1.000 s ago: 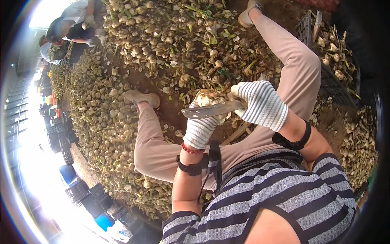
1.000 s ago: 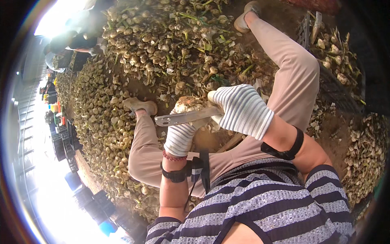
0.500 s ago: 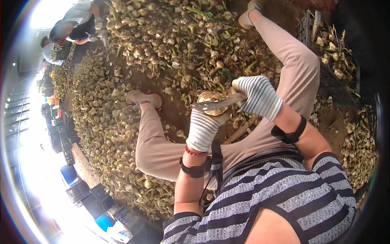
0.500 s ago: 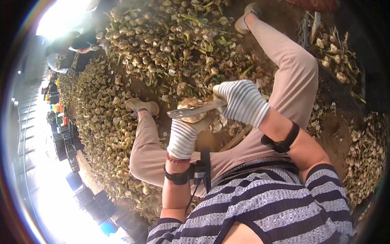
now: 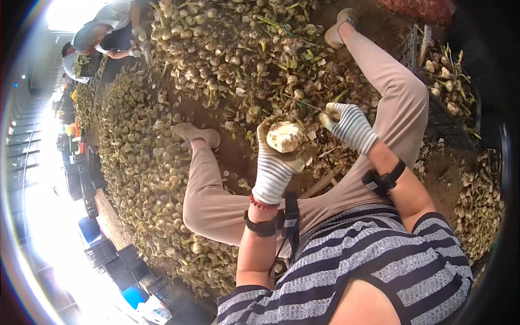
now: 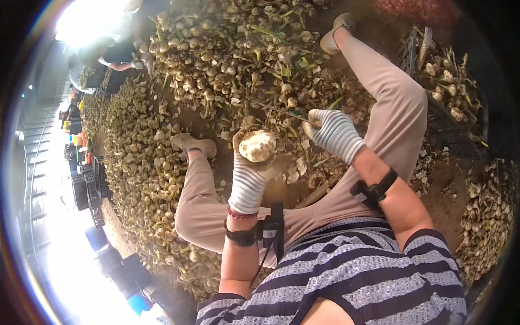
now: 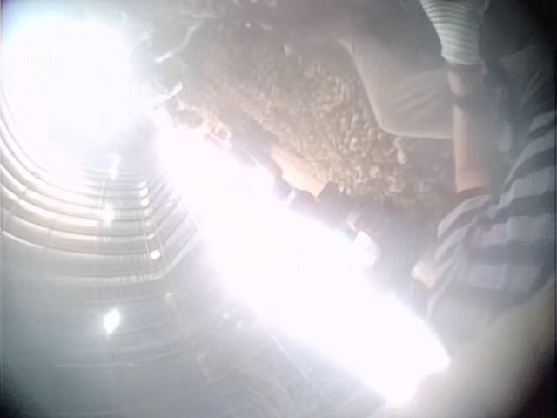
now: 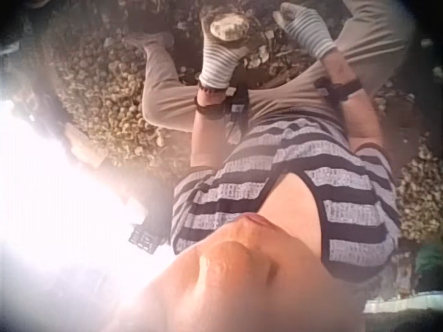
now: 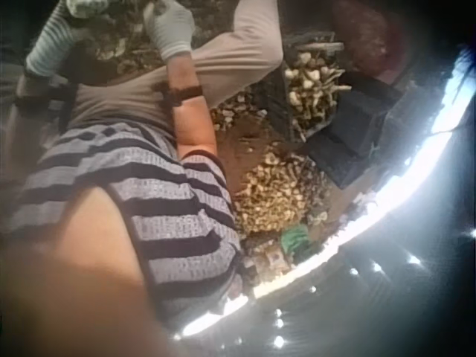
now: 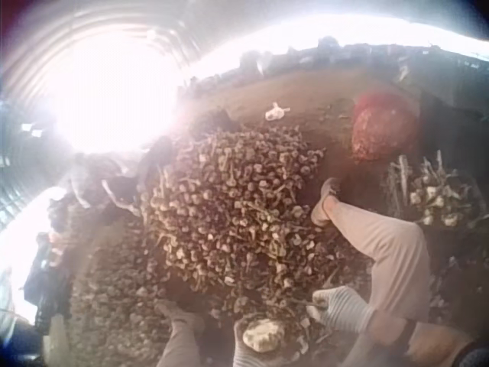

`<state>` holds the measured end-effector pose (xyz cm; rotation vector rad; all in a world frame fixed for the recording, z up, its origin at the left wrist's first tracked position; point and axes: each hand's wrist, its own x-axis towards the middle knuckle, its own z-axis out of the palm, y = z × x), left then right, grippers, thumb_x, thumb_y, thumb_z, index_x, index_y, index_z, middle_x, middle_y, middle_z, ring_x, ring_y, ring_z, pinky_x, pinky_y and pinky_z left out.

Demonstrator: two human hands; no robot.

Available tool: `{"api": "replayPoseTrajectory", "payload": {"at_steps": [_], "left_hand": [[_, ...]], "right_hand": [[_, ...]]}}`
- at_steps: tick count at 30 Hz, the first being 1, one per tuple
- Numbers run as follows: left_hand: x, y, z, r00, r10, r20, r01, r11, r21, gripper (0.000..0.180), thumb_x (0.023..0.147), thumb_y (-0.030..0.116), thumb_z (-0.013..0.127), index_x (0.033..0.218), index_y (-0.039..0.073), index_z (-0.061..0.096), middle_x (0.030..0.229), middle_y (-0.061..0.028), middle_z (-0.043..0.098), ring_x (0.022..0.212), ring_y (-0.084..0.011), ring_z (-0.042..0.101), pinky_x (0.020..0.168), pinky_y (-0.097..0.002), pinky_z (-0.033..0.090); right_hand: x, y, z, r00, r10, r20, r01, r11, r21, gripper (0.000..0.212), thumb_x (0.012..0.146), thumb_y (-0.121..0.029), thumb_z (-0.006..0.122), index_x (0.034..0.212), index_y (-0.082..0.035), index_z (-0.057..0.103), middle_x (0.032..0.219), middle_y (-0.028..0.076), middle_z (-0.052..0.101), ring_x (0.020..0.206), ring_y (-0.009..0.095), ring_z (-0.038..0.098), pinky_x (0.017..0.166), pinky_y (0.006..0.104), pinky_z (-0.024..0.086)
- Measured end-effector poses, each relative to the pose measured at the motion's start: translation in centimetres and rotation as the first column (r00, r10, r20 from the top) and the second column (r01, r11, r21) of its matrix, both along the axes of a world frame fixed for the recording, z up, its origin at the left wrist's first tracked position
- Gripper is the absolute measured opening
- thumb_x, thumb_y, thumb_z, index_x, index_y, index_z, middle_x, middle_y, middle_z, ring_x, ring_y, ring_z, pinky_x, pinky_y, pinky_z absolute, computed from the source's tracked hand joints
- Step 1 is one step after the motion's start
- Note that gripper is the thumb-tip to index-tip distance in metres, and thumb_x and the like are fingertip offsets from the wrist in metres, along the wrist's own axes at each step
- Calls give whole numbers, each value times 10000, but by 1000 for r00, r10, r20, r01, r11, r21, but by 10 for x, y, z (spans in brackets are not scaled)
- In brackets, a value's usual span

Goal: The person picks up garlic bulbs from a pile, trims the roots and stems using a knife, and places the finished bulbs into a crate.

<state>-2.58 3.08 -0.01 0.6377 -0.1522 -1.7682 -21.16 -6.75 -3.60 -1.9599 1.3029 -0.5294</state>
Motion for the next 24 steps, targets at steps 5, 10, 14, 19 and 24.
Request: {"api": "replayPoseTrajectory", "payload": {"at_steps": [5, 10, 14, 19, 24], "left_hand": [[-10, 7, 9, 778, 184, 601, -112, 981, -156, 707, 720, 12, 766, 1279, 109, 345, 1219, -95, 496, 1091, -181, 518, 915, -296, 474], [7, -4, 0, 973, 123, -194, -86, 978, 192, 684, 726, 96, 776, 1272, 95, 363, 1212, -99, 495, 1096, -216, 520, 934, -332, 454], [7, -8, -20, 829, -45, 557, 20, 999, 51, 508, 780, 305, 711, 1169, 80, 476, 1132, -55, 565, 1009, -202, 569, 955, -369, 425], [4, -8, 7, -240, -257, 936, 467, 815, 343, 343, 829, 317, 640, 1106, 130, 562, 985, -20, 653, 984, -154, 592, 1041, -389, 350], [-6, 3, 13, -414, 123, 902, 498, 860, 112, 305, 879, 343, 563, 1103, 137, 559, 1032, -1, 650, 1018, -173, 581, 1052, -390, 338]], "right_hand": [[-14, 0, 18, 998, -27, -63, 42, 967, 250, 251, 816, -251, 630, 916, -22, 643, 829, 211, 654, 797, 297, 671, 697, 365, 516], [-32, 2, -10, 982, -147, 115, 143, 989, 50, 224, 830, -236, 639, 841, -13, 613, 794, 189, 656, 784, 241, 681, 669, 350, 515], [-24, 6, 22, 996, 37, 79, -41, 998, 57, 191, 825, -237, 621, 820, -47, 616, 674, 170, 606, 572, 284, 598, 553, 384, 462], [1, 26, 75, 958, 285, -33, -285, 933, -219, 150, 733, -200, 649, 758, -70, 579, 646, 139, 587, 607, 327, 607, 557, 418, 476], [5, 27, 79, 942, 316, -109, -334, 902, -275, 174, 706, -205, 671, 754, -73, 569, 674, 132, 589, 661, 323, 615, 596, 422, 481]]}}
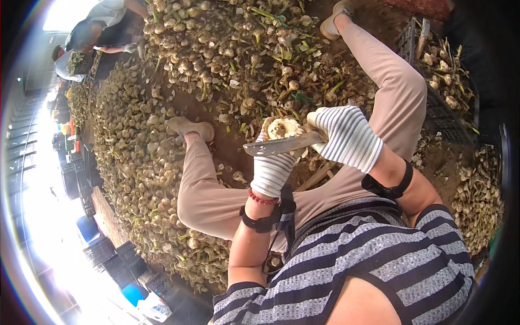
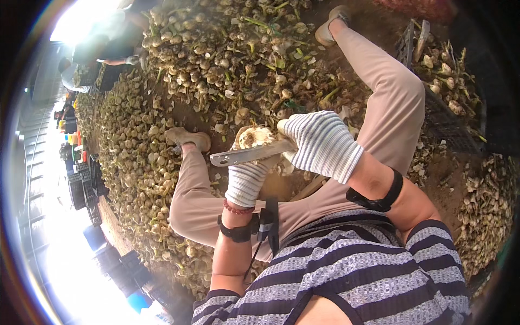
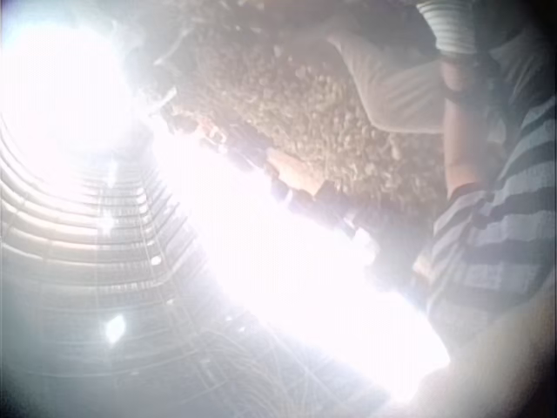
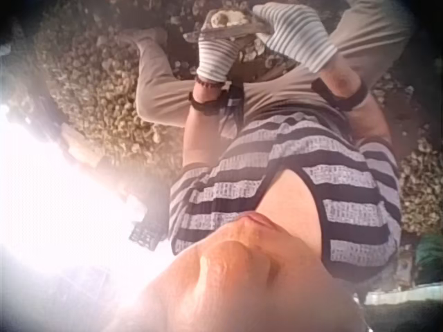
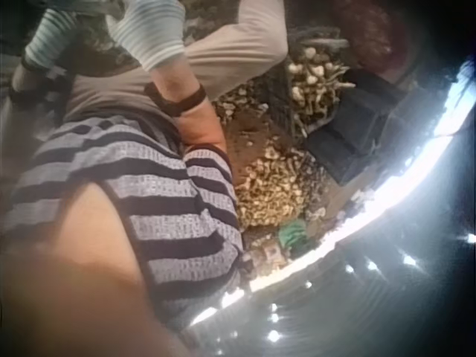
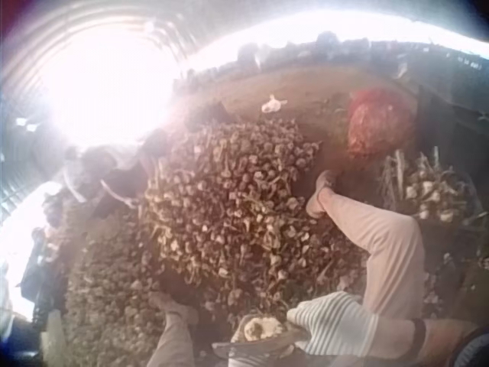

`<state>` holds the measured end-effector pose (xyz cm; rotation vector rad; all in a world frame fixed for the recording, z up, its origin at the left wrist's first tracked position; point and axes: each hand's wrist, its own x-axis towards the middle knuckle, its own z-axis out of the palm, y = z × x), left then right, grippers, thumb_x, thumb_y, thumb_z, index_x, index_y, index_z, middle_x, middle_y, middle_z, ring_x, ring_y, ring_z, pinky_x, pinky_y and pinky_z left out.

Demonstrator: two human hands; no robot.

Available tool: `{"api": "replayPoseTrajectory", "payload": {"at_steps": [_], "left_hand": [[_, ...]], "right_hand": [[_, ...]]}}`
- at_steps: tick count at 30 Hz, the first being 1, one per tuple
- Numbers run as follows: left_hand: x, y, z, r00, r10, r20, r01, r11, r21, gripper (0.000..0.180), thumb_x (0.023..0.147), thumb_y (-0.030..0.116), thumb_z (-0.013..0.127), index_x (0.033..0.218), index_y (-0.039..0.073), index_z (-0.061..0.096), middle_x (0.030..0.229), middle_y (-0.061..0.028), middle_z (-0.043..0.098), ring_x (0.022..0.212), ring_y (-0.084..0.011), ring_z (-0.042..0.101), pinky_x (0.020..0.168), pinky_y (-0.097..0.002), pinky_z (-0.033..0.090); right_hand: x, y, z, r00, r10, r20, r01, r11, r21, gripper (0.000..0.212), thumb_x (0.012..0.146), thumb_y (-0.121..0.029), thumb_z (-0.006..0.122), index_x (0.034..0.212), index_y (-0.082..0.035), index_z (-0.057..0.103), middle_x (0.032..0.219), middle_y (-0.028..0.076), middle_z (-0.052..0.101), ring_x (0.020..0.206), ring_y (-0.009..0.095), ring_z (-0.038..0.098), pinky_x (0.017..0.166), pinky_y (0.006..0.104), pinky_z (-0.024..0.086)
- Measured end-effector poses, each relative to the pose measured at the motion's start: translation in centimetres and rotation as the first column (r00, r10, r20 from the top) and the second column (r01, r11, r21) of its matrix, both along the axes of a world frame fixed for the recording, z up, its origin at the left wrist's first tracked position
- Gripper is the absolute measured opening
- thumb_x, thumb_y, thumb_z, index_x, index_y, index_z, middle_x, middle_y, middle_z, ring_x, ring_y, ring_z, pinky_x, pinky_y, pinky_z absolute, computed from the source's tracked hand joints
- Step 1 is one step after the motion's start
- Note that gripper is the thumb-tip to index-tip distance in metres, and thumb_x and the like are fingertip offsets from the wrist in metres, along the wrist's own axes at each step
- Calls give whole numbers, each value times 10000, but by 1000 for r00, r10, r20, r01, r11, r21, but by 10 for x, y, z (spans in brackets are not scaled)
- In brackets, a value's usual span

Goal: The person picks up garlic bulbs from a pile, trims the roots and stems using a knife, and places the finished bulbs into a crate.

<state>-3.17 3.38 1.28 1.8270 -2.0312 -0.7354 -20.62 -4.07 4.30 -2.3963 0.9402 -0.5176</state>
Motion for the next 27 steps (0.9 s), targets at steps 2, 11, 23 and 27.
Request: {"api": "replayPoseTrajectory", "payload": {"at_steps": [2, 11, 23, 27], "left_hand": [[-1, 0, -2, 991, 42, -127, -31, 996, 89, 325, 860, 347, 587, 1104, 135, 556, 1028, -4, 651, 1008, -176, 585, 1039, -384, 354], [-1, 1, -24, 507, 480, -716, -410, 865, 290, 344, 821, 400, 628, 1004, 110, 608, 904, -57, 665, 869, -233, 618, 801, -385, 499], [6, -22, -33, -474, 296, -829, -605, 575, 551, 225, 809, -67, 624, 989, 54, 565, 878, -58, 593, 860, -200, 595, 823, -307, 543], [-1, -25, -37, -703, 191, -685, -425, 659, 620, 208, 803, 20, 691, 976, -28, 586, 961, -99, 624, 878, -187, 612, 828, -282, 548]], "right_hand": [[-1, -5, -6, 999, 1, -34, 1, 999, 45, 175, 698, -201, 672, 759, -72, 571, 676, 132, 589, 662, 323, 616, 598, 420, 482], [-9, -32, -55, 963, -208, -172, 227, 969, 98, 148, 749, -204, 626, 792, -63, 616, 729, 156, 630, 690, 342, 627, 626, 418, 499], [-24, -22, -89, 841, -522, -145, 469, 570, 675, 371, 837, -310, 624, 1005, 20, 636, 803, 111, 676, 722, 196, 643, 705, 319, 512], [0, -15, -78, 827, -549, 124, 303, 619, 725, 240, 866, -252, 609, 868, -13, 628, 631, 28, 563, 559, 92, 495, 506, 290, 413]]}}
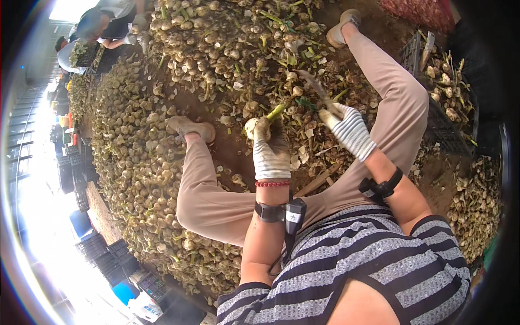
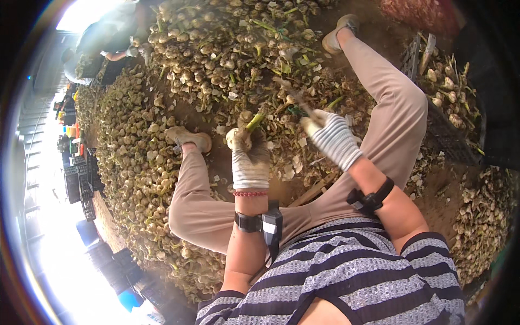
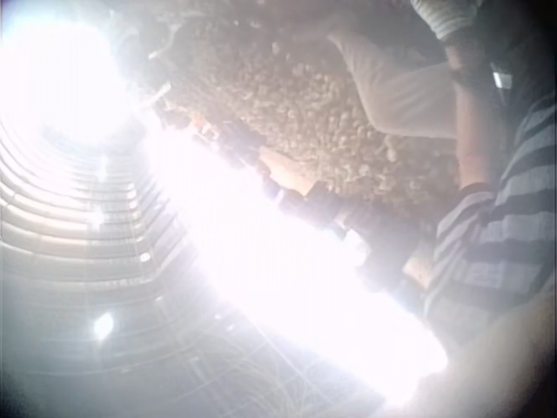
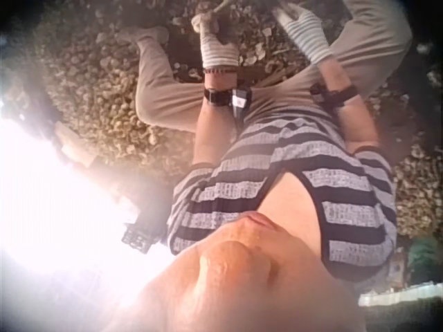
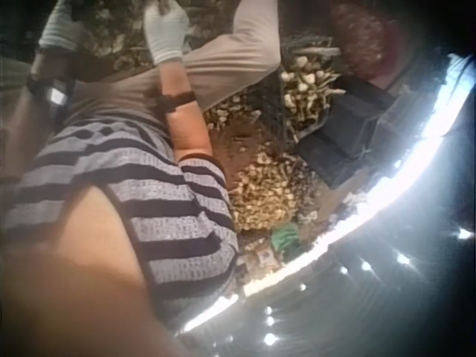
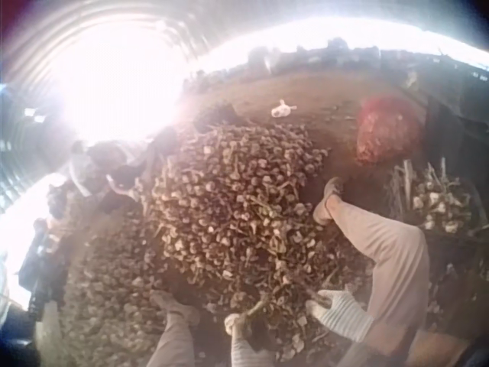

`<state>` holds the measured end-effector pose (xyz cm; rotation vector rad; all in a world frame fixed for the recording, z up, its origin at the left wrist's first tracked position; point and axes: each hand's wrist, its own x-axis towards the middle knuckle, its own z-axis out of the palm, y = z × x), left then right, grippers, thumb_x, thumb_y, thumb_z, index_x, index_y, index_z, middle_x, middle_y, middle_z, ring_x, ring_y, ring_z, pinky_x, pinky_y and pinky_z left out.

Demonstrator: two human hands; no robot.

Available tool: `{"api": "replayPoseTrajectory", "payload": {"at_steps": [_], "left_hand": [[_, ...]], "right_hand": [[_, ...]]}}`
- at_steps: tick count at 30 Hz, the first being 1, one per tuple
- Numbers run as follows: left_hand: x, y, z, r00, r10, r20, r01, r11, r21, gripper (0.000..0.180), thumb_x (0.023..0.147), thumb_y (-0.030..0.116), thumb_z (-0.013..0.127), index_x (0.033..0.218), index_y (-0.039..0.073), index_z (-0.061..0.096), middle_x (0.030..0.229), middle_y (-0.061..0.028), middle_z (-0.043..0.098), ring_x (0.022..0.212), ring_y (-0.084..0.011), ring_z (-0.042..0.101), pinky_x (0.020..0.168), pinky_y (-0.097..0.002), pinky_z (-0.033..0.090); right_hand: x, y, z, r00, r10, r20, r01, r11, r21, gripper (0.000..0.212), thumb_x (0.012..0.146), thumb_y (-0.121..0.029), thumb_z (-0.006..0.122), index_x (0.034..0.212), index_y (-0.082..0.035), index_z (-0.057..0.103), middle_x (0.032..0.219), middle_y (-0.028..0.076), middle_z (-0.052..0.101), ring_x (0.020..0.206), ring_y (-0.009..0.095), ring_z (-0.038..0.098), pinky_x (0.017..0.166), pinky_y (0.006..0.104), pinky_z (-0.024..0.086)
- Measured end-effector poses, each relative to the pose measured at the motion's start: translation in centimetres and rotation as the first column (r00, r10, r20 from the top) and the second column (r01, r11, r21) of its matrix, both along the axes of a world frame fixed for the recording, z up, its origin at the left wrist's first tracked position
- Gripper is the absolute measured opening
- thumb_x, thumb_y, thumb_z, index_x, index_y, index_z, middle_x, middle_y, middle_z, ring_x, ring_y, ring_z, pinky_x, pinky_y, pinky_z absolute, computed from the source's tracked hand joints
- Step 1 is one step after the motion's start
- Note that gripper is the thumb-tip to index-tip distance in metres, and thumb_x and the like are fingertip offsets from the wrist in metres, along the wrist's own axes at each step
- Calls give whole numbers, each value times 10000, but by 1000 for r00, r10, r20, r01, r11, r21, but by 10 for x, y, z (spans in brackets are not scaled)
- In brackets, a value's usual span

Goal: The person picks up garlic bulbs from a pile, trims the roots and stems using a knife, and places the finished bulbs into a crate.

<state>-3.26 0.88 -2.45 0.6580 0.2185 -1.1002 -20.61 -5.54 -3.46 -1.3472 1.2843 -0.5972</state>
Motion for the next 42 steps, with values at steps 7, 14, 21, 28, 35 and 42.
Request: {"api": "replayPoseTrajectory", "payload": {"at_steps": [7, 14, 21, 28, 35, 42], "left_hand": [[54, 29, 22, 921, 55, 387, -75, 996, 38, 143, 842, 119, 660, 941, 41, 592, 958, -66, 636, 876, -200, 606, 911, -353, 498], [141, 24, 98, -221, -835, 503, -752, 475, 458, 355, 861, 89, 569, 1196, 10, 482, 987, -99, 598, 817, -197, 596, 698, -302, 505], [112, -59, -140, 505, -596, 624, -79, 688, 721, 428, 785, 104, 737, 1167, 42, 555, 1027, -73, 624, 948, -173, 567, 849, -260, 448], [117, -143, -185, -143, -990, -20, -410, 40, 911, 416, 912, 319, 521, 1240, 64, 536, 1364, -213, 438, 1259, -331, 427, 990, -419, 423], [161, -86, -178, 398, -666, 631, 220, 737, 639, 380, 781, 49, 666, 1139, 54, 541, 1148, -129, 556, 1047, -252, 552, 850, -365, 517], [73, -29, -20, 893, -240, 381, 285, 957, -64, 413, 873, 287, 567, 1179, 11, 550, 1143, -126, 596, 1068, -273, 555, 1001, -433, 406]], "right_hand": [[30, -12, -17, 908, 250, -336, -280, 959, -42, 251, 838, -227, 576, 924, -2, 648, 761, 185, 660, 697, 302, 656, 651, 357, 530], [1, -24, -37, 996, -84, -25, 86, 890, 448, 206, 858, -275, 626, 803, -77, 613, 582, 14, 573, 469, 98, 491, 450, 262, 414], [-21, -39, -25, 955, -289, 64, 227, 854, 467, 226, 876, -270, 632, 717, -117, 582, 556, -19, 533, 427, 37, 439, 395, 177, 318], [-33, -45, -32, 944, -329, 11, 278, 817, 505, 223, 872, -257, 638, 728, -91, 602, 570, -11, 537, 432, 40, 424, 401, 184, 317], [-18, -36, -37, 966, -237, 107, 157, 859, 488, 235, 873, -264, 645, 725, -86, 603, 561, 15, 580, 429, 51, 480, 394, 206, 372], [-13, -21, 0, 985, -113, 129, 64, 940, 334, 238, 850, -291, 674, 779, -73, 608, 597, -7, 573, 504, 62, 504, 452, 232, 385]]}}
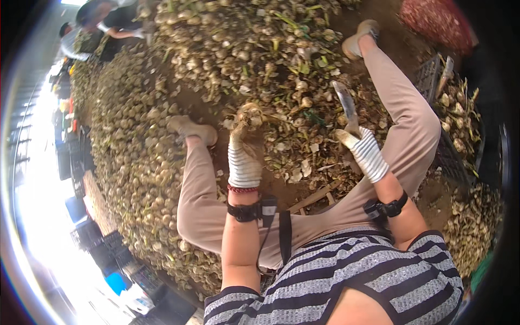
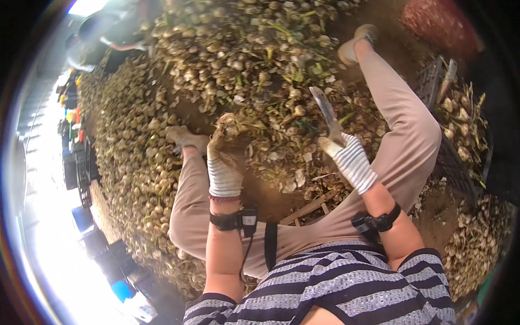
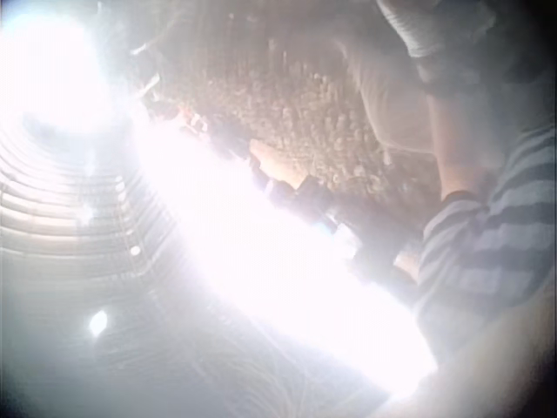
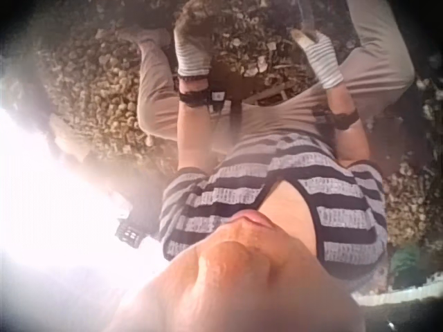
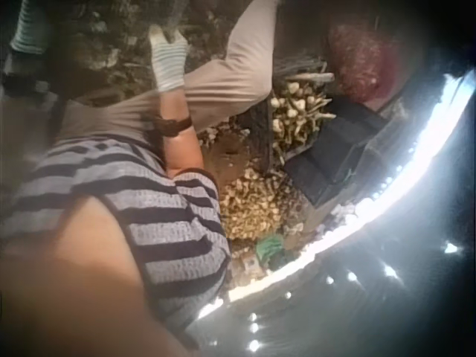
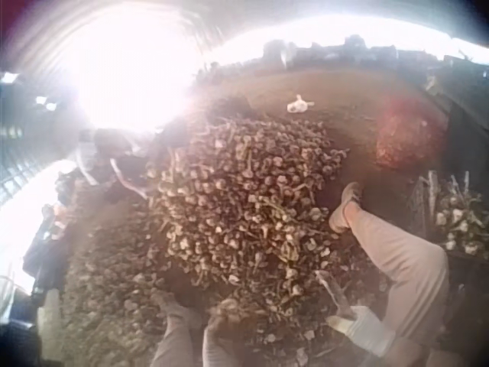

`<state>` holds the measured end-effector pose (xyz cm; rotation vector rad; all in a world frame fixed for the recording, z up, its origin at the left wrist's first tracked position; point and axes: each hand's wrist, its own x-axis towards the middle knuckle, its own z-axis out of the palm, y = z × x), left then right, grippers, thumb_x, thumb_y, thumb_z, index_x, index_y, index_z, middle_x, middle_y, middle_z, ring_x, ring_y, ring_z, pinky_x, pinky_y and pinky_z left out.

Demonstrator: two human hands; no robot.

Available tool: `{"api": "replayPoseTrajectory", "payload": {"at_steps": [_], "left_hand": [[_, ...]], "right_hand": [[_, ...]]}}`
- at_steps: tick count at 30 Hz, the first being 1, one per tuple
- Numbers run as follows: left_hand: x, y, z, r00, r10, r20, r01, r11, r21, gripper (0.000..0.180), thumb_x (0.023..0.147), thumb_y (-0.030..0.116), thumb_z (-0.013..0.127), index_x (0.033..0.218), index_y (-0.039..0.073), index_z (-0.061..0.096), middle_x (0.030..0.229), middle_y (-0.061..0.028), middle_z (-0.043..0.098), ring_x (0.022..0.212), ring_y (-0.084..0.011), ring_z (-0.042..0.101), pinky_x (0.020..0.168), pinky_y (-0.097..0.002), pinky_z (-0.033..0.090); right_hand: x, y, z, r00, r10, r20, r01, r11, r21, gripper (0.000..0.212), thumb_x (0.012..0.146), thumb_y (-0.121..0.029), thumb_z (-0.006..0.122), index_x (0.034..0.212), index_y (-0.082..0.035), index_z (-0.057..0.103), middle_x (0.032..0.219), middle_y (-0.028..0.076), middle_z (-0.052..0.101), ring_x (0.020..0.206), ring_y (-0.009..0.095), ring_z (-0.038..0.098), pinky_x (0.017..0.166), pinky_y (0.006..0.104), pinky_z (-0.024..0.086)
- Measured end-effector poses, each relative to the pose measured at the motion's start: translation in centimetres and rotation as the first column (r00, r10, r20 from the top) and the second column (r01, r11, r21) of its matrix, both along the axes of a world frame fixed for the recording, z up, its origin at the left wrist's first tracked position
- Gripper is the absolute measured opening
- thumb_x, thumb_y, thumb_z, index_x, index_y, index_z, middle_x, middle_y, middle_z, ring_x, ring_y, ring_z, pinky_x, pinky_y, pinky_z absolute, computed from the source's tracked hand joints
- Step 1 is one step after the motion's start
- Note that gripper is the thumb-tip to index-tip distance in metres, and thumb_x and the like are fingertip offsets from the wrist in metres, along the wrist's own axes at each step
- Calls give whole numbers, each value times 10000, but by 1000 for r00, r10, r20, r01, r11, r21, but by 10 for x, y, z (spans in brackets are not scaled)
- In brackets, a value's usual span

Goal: The person picks up garlic bulbs from a pile, trims the roots and stems using a knife, and places the finished bulbs into a crate.

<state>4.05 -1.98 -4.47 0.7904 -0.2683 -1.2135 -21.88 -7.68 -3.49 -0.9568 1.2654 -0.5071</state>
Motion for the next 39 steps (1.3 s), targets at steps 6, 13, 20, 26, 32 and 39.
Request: {"api": "replayPoseTrajectory", "payload": {"at_steps": [6, 13, 20, 26, 32, 39], "left_hand": [[-32, 44, 66, 990, -64, -128, 77, 992, 101, 443, 855, 351, 651, 1162, 50, 543, 1077, -71, 598, 1006, -234, 563, 944, -370, 433], [-49, 46, 68, 553, -407, 727, 204, 912, 355, 436, 776, 141, 743, 1115, 81, 476, 925, 3, 627, 850, -127, 600, 843, -305, 481], [-49, 53, 63, -169, -333, 928, 183, 914, 361, 313, 717, 200, 731, 965, 69, 593, 853, -52, 671, 830, -211, 632, 838, -330, 474], [-56, 48, 63, 130, -497, 858, 172, 863, 474, 239, 708, 202, 731, 892, 73, 647, 855, -50, 683, 833, -222, 640, 817, -334, 480], [-67, 43, 62, 467, -475, 746, 160, 875, 457, 265, 669, 122, 747, 890, 32, 632, 854, -84, 674, 821, -217, 647, 749, -322, 506], [-78, 47, 40, 719, -442, 536, 207, 873, 441, 374, 681, 39, 754, 1012, 27, 582, 919, -72, 659, 814, -156, 627, 733, -274, 506]], "right_hand": [[-23, -6, 5, 976, 129, -174, -159, 972, -172, 178, 887, -227, 627, 837, -56, 633, 614, -32, 563, 528, 47, 488, 487, 236, 395], [18, 20, 71, 861, 281, -424, -506, 554, -661, 186, 832, -209, 608, 762, -37, 598, 634, 141, 611, 554, 239, 611, 525, 344, 480], [38, 30, 80, 768, 274, -578, -640, 331, -694, 147, 736, -192, 644, 754, -58, 587, 676, 139, 591, 658, 334, 613, 586, 416, 482], [37, 21, 56, 797, 291, -529, -604, 368, -707, 167, 697, -193, 659, 768, -63, 582, 704, 142, 597, 665, 336, 611, 595, 415, 487], [36, 11, 43, 826, 263, -500, -564, 384, -731, 112, 695, -157, 632, 725, -67, 573, 672, 139, 587, 647, 337, 604, 564, 411, 477], [31, 7, 15, 888, 249, -388, -458, 381, -804, 28, 697, -42, 556, 723, -41, 564, 632, 159, 548, 590, 330, 585, 537, 360, 460]]}}
